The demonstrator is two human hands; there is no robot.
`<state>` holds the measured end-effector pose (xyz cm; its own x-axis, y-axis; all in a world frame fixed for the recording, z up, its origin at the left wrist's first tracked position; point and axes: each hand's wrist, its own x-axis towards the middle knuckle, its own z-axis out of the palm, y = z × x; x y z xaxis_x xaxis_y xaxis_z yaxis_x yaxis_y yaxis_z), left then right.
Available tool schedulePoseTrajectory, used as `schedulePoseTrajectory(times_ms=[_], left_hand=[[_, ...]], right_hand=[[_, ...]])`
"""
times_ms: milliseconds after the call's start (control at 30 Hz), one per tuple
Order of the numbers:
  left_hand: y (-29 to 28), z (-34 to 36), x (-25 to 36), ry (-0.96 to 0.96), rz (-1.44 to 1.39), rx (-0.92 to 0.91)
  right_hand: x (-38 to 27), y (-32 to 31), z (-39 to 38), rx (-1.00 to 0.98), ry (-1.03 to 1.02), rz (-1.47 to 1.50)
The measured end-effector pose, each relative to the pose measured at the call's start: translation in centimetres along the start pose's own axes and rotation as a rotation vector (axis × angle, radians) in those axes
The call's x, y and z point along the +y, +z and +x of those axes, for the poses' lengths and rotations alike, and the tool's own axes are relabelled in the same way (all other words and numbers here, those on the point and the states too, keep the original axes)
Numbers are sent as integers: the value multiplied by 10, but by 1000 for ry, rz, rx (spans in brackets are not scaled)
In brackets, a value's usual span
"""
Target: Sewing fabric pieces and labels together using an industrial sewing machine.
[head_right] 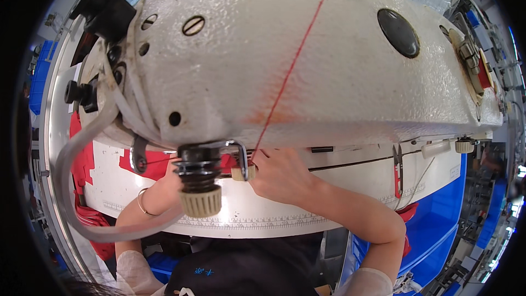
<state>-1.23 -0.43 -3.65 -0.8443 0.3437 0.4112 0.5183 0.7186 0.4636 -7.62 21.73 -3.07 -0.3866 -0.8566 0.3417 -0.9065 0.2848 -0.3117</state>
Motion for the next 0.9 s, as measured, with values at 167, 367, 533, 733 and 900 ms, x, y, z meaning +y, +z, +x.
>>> schedulePoseTrajectory(times_ms=[167, 367, 533, 733, 900], left_hand=[[1, 4, 5, 45, 106, 18], [2, -4, 11, 47, 190, -60], [0, 2, 12, 36, 106, -11], [-14, 17, 22, 59, 207, -57], [-6, 13, 13, 29, 140, -30]], right_hand=[[6, 20, -6, 144, -21, -31], [4, -11, 14, -407, 335, 13], [7, 8, 2, -320, 493, 182], [12, 25, -7, -120, 273, 34], [3, 3, 7, 41, 187, -131]])
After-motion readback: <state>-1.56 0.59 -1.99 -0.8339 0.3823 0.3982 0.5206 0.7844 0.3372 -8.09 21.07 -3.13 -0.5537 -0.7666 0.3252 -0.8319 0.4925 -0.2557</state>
